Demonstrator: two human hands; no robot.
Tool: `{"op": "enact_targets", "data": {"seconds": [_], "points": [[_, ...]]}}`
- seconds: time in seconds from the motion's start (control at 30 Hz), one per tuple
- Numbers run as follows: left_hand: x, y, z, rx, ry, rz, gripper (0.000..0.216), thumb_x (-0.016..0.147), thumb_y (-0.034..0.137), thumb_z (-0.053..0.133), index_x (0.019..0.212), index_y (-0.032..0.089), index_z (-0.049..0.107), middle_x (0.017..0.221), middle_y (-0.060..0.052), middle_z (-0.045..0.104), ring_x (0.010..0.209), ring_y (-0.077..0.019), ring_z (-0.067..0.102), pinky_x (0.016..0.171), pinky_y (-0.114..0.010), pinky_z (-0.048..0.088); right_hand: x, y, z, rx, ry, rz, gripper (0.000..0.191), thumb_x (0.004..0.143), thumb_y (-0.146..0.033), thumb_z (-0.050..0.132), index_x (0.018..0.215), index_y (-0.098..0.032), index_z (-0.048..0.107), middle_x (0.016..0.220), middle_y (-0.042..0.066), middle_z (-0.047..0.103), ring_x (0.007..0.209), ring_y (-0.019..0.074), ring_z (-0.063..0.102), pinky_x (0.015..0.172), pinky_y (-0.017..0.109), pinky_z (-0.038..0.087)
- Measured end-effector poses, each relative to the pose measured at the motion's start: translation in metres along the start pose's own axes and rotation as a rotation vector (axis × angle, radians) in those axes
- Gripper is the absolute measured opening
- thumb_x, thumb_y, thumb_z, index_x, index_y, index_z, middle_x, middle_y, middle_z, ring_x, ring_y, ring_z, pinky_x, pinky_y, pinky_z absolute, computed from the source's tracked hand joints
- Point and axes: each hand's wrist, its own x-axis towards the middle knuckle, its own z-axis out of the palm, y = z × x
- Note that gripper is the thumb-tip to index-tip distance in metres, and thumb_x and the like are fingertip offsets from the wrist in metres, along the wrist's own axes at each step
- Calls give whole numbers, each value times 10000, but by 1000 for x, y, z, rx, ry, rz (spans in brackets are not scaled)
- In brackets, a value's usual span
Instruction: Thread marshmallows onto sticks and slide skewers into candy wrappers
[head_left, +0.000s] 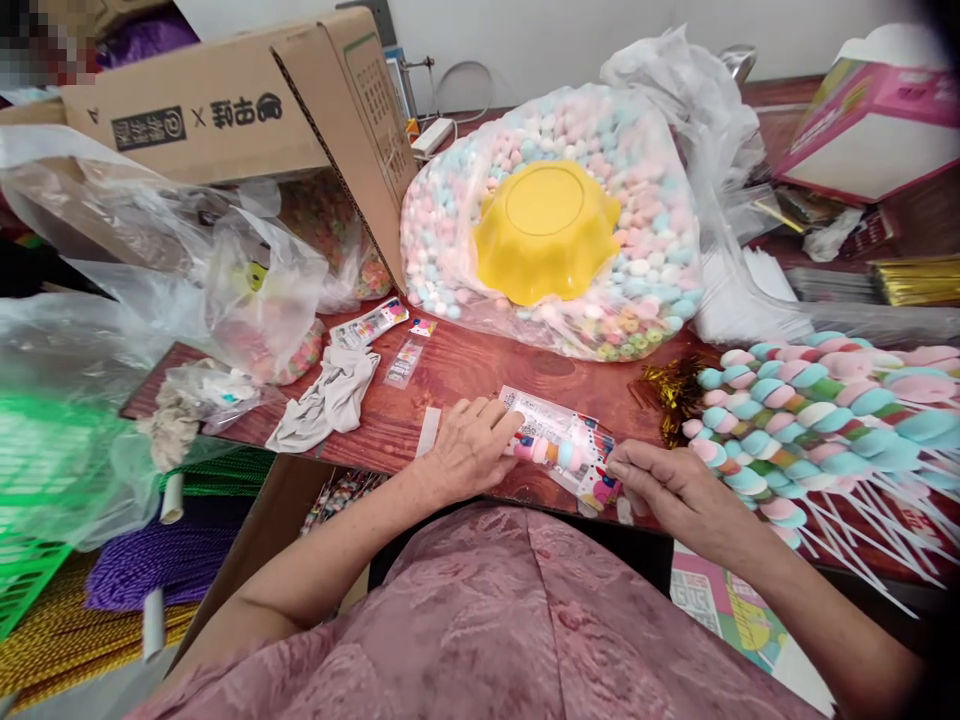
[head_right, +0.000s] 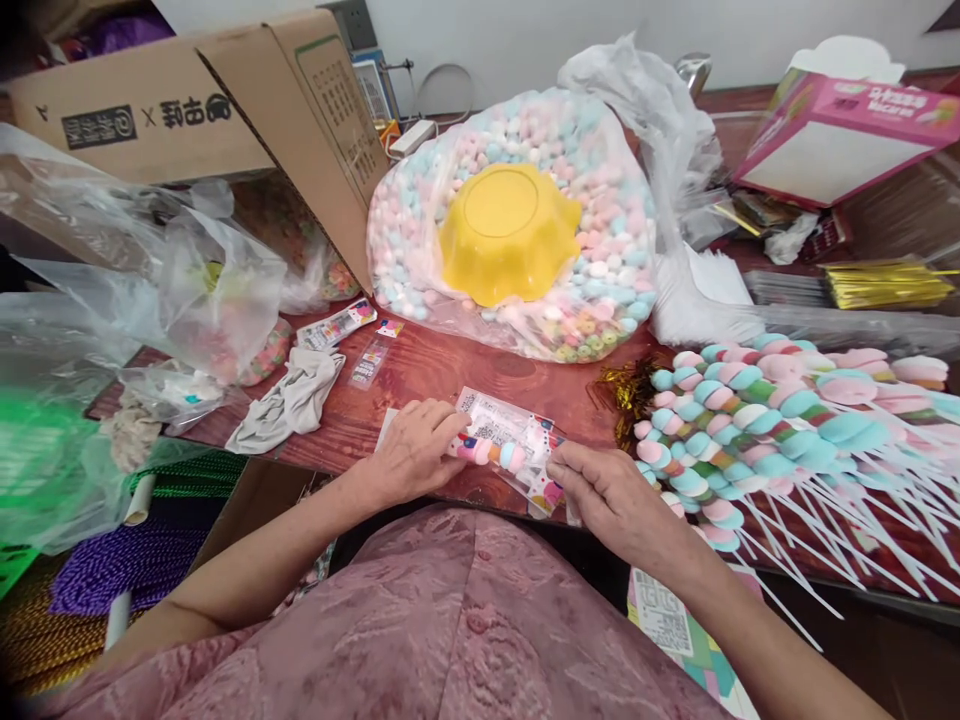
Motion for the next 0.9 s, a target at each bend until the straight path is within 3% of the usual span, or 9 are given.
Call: {"op": "enact_targets", "data": {"seconds": [0.13,0.27,0.37,0.43,0.57,0.67,0.9], "points": [[-6,-2,3,-138,12,-18,211,844,239,548,1020,142,614,979,-107,643,900,-235,584,787,-338,433,-2,11,19,-69,175,-19,280,977,-303,450,732,-202,543,568,-31,518,506,111,479,508,247,368],[-7,-5,2,-581,-182,-1,152,851,264,583,910,136,641,802,-23,632,729,-147,559,682,-241,411,-2,17,27,-221,369,-277,124,931,-172,503,929,-202,623,698,16,630,629,159,571,597,283,421],[-4,-6,2,-822,-326,4,257,784,356,704,908,133,668,747,22,613,682,-117,530,642,-207,389,-1,15,24,-297,321,-467,182,897,-84,491,928,-199,628,715,33,638,674,177,574,630,305,415],[-1,-5,4,-877,-358,-29,331,720,381,768,906,124,674,734,32,604,676,-112,520,630,-199,379,0,10,23,-289,265,-521,192,897,-66,477,896,-191,622,706,34,631,662,170,560,631,302,405],[2,-1,8,-823,-321,-35,291,727,384,760,816,132,643,676,45,561,634,-100,482,604,-199,349,4,1,30,-252,238,-483,186,928,-92,456,865,-168,613,647,20,599,589,147,515,584,280,372],[4,1,9,-645,-261,-31,252,777,383,703,771,150,608,670,29,562,631,-117,489,593,-218,323,7,-3,35,-352,266,-413,224,946,-123,432,817,-159,613,632,29,599,580,153,517,585,283,359],[15,6,6,-255,-254,-14,197,885,343,546,879,159,616,768,-49,633,726,-201,583,618,-275,343,9,-11,49,-423,290,-278,276,967,-172,413,761,-165,597,599,21,588,559,146,515,579,281,320]]}}
